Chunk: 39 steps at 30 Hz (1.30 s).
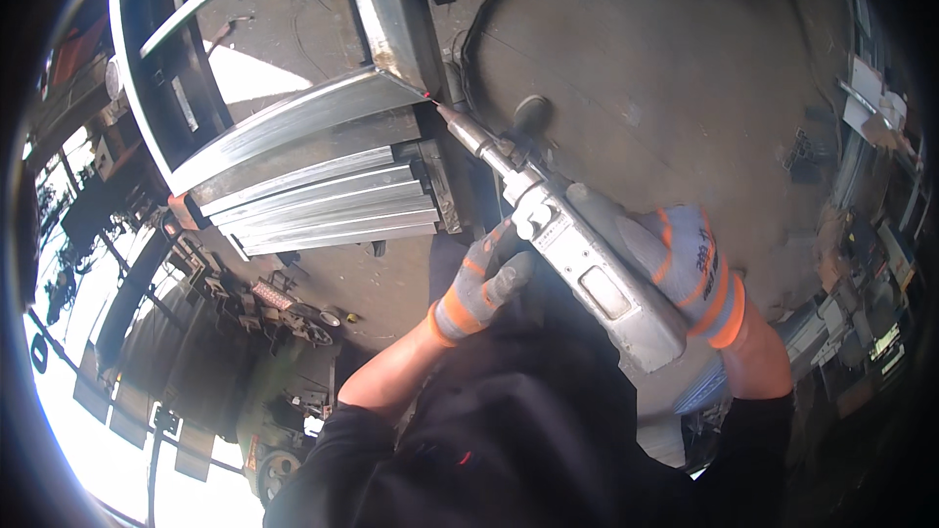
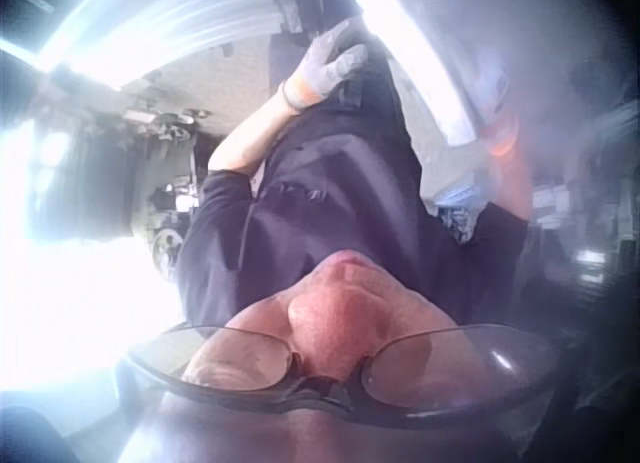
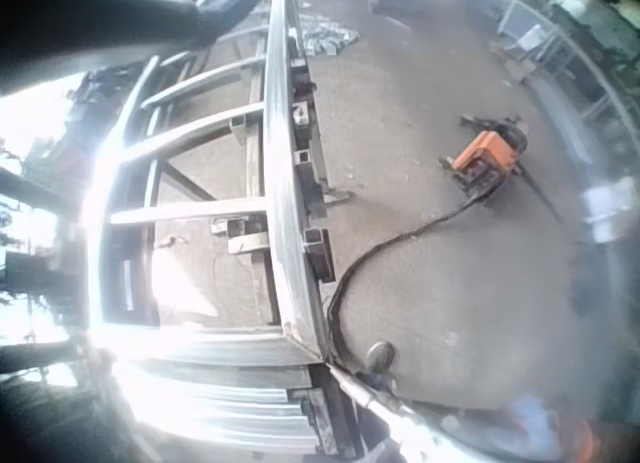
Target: The person places short metal bars onto a curved metal frame and then uses a handheld welding tool to weld the bars to the frame. The person repeats this process for several bars along the frame.
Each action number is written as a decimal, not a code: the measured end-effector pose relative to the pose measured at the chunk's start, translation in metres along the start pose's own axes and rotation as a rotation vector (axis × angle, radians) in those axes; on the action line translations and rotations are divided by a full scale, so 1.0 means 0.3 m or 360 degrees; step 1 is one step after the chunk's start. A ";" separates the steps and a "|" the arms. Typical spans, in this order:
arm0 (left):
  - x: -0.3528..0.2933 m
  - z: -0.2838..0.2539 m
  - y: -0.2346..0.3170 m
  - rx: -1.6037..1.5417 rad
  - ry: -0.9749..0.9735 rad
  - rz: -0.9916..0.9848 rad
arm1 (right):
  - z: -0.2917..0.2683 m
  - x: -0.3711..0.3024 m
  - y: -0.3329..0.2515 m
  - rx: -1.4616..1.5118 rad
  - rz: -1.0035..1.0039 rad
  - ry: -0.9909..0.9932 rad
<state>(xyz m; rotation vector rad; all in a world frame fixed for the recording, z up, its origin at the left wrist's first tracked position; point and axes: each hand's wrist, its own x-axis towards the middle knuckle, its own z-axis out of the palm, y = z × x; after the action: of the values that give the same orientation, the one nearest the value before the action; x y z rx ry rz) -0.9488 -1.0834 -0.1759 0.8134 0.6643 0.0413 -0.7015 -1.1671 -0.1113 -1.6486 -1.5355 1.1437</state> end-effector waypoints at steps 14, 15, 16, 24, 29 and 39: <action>0.157 0.066 0.085 -0.0483 0.0270 0.0221 | 0.009 0.012 0.014 0.0012 -0.0056 -0.0028; 0.157 0.064 0.086 -0.0459 0.0263 0.0223 | 0.009 0.012 0.015 0.0012 -0.0052 -0.0027; 0.157 0.061 0.088 -0.0440 0.0262 0.0218 | 0.009 0.012 0.016 0.0013 -0.0053 -0.0029; 0.161 0.046 0.097 -0.0381 0.0225 0.0186 | 0.010 0.018 0.018 0.0006 -0.0045 -0.0041; 0.166 0.039 0.101 -0.0331 0.0213 0.0219 | 0.013 0.023 0.022 0.0010 -0.0045 -0.0044; 0.168 0.040 0.091 -0.0334 0.0249 0.0271 | 0.019 0.025 0.020 0.0019 -0.0046 -0.0041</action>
<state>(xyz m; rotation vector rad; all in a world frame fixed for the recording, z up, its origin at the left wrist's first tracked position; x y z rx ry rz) -0.8961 -1.0580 -0.1781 0.6660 0.7231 0.3266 -0.7040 -1.1613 -0.1206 -1.6047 -1.5601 1.1610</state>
